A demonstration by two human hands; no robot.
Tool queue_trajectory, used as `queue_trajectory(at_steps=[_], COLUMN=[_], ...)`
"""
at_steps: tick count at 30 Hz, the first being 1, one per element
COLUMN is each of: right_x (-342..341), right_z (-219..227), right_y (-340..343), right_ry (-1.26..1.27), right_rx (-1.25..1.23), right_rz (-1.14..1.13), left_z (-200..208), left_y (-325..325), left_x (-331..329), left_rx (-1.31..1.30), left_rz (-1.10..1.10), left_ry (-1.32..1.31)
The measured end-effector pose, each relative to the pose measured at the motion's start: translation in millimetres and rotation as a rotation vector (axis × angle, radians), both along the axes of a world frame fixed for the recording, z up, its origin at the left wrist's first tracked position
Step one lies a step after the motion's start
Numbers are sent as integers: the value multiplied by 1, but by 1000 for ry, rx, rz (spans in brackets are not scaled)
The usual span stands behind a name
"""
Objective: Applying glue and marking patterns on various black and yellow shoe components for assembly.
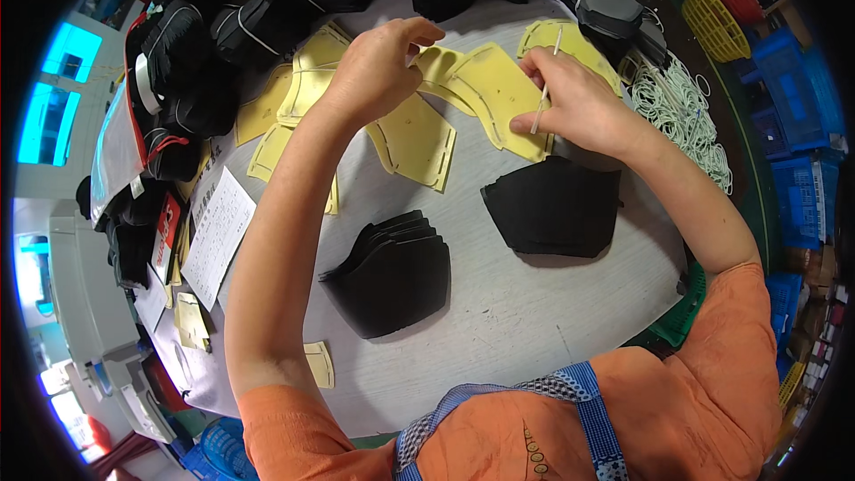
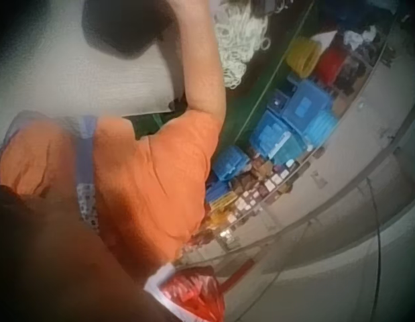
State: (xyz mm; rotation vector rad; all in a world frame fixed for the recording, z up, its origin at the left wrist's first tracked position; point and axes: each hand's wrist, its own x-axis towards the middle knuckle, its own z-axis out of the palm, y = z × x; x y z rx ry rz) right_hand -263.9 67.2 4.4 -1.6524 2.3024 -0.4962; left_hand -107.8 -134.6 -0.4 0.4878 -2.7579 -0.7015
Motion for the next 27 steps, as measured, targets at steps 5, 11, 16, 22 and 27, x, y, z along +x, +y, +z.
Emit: queue_trajectory(at_steps=[5,11,16,22,27], right_x=[-36,-29,-59,-30,29], right_z=[13,29,13,17,46], right_y=[19,2,-11,4,5], right_ry=[-527,-645,-519,264,-688], right_rx=[-421,-573,-470,-677,-317], right_rz=[-132,-99,-163,-45,-17], left_z=[3,32,24,21,34], left_y=[3,21,15,25,55], left_x=[2,-5,20,79,102], left_rx=[1,775,745,983,996], left_rz=[-12,-195,211,351,281], left_ry=[-2,388,301,425,543])
